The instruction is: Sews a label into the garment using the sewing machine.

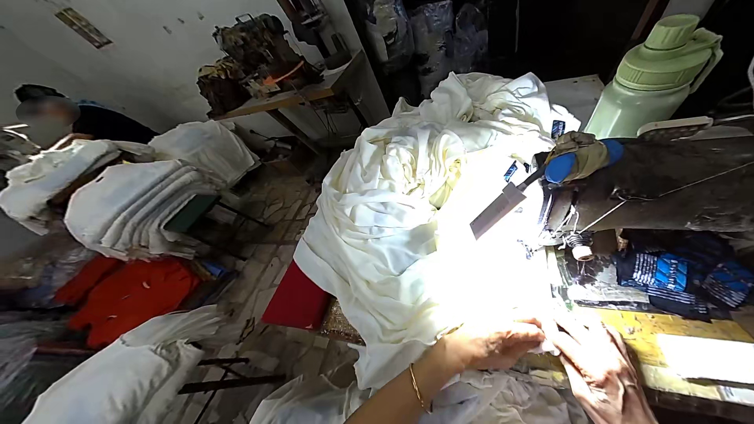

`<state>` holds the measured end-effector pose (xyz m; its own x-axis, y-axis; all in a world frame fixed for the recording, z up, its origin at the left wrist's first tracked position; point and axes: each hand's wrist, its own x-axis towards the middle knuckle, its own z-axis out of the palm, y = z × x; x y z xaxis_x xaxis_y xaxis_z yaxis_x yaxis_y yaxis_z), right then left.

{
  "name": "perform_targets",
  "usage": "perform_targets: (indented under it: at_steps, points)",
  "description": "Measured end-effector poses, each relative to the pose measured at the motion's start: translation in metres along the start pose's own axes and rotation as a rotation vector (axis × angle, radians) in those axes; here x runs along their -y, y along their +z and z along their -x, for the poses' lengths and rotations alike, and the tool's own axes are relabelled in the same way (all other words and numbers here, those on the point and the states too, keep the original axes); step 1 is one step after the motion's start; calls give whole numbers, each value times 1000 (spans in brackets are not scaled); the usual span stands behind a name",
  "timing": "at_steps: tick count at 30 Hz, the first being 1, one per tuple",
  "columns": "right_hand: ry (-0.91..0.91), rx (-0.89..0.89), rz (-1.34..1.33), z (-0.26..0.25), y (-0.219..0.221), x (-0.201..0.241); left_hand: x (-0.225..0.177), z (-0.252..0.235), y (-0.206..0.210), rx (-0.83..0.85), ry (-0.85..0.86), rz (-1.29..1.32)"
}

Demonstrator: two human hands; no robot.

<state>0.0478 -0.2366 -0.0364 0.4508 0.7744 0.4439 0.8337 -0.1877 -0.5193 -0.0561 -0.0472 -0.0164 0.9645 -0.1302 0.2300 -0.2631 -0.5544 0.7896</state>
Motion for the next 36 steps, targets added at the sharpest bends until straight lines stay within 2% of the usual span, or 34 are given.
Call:
perform_targets:
  at_steps: [2, 4, 7, 10, 13, 19, 23, 29, 33, 36]
  points:
    - [-22, 84, 38, 1, -6, 1, 3, 1, -4, -6, -86, 28]
    - [-44, 145, 68, -2, -11, 4, 17, -9, -12, -19, -144, -132]
    - [-81, 171, 122, -7, -13, 9, 31, -26, -18, -96, -30, -435]
    - [-73, 254, 111, -8, -22, 12, 25, -14, -15, -73, -78, -370]
    - [-62, 308, 112, -7, -25, 16, 26, 0, -10, -88, -28, -355]
    - [3, 355, 111, -12, -27, 21, 24, -3, -15, -29, -86, -314]
    - [10, 325, 122, -22, -21, 14, 32, -12, -21, -26, -77, -293]
    - [10, 150, 154, -45, 4, -14, 55, -33, -39, 21, -138, -297]
    - [72, 58, 125, -54, 18, -23, 66, -33, -38, -71, -38, -152]
    - [92, -8, 125, -54, 23, -24, 59, -32, -35, -126, 18, -223]
